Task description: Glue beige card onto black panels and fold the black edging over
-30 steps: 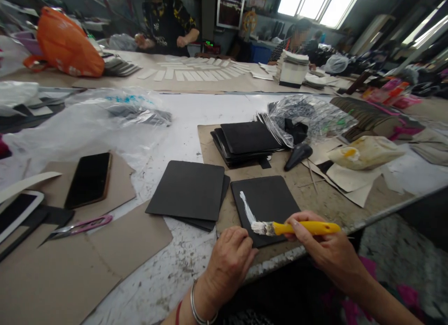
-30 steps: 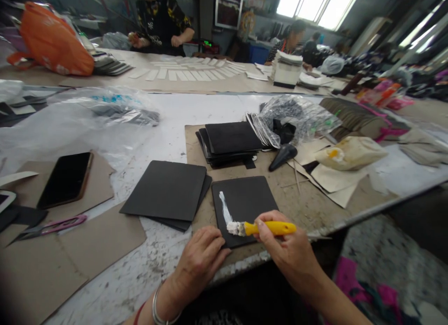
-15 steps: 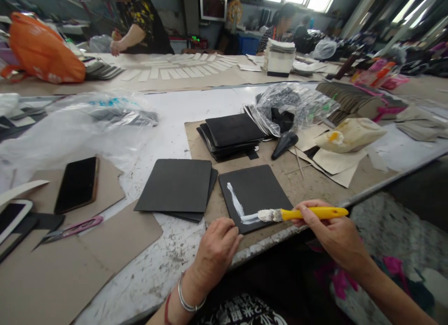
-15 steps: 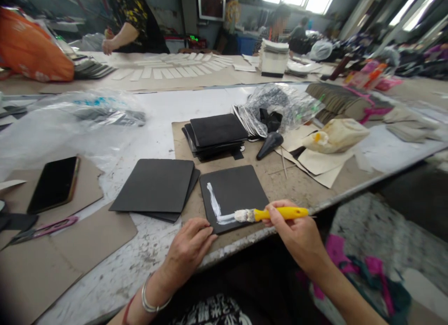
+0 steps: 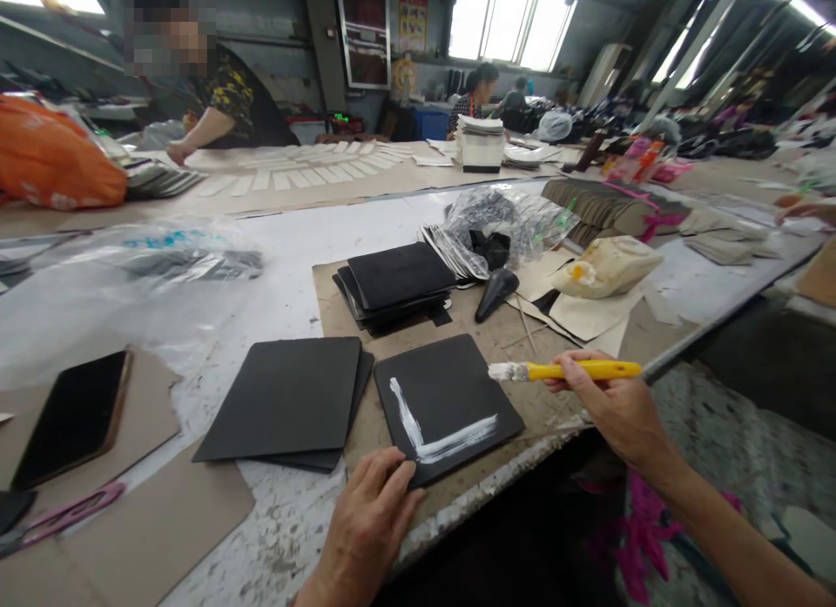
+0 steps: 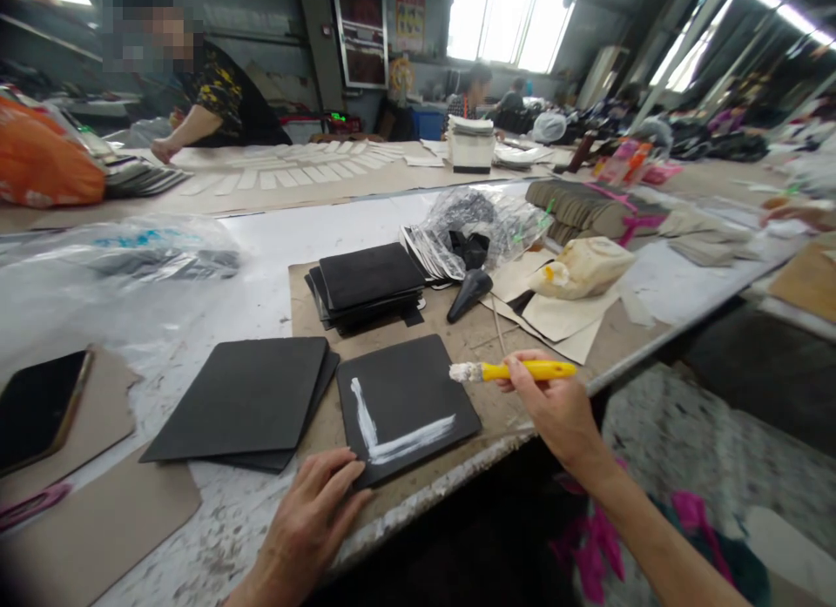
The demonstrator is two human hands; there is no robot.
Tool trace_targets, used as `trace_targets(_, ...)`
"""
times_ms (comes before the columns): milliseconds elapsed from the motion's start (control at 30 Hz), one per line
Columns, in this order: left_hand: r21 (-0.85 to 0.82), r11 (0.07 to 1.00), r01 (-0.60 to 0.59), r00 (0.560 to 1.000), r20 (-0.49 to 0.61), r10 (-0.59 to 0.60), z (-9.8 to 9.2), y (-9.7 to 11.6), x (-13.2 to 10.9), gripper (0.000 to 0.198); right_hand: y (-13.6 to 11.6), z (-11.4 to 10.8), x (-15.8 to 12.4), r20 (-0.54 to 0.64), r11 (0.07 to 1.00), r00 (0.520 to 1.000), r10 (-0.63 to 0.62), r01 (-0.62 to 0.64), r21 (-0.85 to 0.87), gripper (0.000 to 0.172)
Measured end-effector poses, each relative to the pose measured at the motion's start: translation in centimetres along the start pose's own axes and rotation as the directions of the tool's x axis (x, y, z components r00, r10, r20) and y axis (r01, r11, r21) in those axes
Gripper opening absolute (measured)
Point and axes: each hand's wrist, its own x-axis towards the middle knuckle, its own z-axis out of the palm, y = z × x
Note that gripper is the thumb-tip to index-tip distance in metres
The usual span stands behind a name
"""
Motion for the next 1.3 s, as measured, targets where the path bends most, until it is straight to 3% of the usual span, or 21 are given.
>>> trace_targets(200, 0.017, 0.998, -0.063, 0.998, 0.003, 0.063, 0.4, -0.8, -0.5, 0.021, 0.5, 2.7, 3.5, 0.114, 0.991, 0.990, -0.085, 0.072, 0.112, 0.036)
trace_targets(333, -0.002, 0.998, -0.057, 0.998, -0.008, 0.057, 0.4, -0.9, -0.5, 0.021, 1.0, 3.5, 4.6, 0.193, 0.987, 0.970, -0.151, 0.138, 0.078, 0.034)
trace_targets(500, -0.029, 0.999, -0.023, 1.000, -0.005, 0.023, 0.3, -0.5, -0.1, 0.021, 1.0, 2.4, 4.6, 0.336, 0.989, 0.931, -0.144, 0.147, 0.014, 0.032)
trace_targets(667, -0.041, 0.999, -0.019, 0.999, -0.036, 0.017, 0.2, -0.3, 0.1, 0.018, 0.3, -0.3, 2.3, 0.449, 0.996, 0.891, -0.067, 0.087, -0.025, 0.033)
trace_targets(867, -0.017, 0.999, -0.043, 0.999, 0.007, 0.043, 0.0, -0.5, 0.1, 0.020, -0.1, -2.6, -0.3, 0.460, 0.998, 0.888, 0.009, 0.022, -0.063, 0.034)
trace_targets(1133, -0.049, 0.999, -0.013, 1.000, -0.019, 0.012, 0.1, -0.1, 0.3, 0.018, -0.2, -2.1, -1.1, 0.385, 0.998, 0.923, -0.025, 0.044, -0.043, 0.031)
trace_targets(1300, -0.061, 0.998, -0.012, 1.000, -0.013, 0.012, 0.0, -0.1, 0.1, 0.017, -0.3, -3.1, -2.2, 0.353, 0.995, 0.935, 0.007, 0.027, -0.092, 0.033)
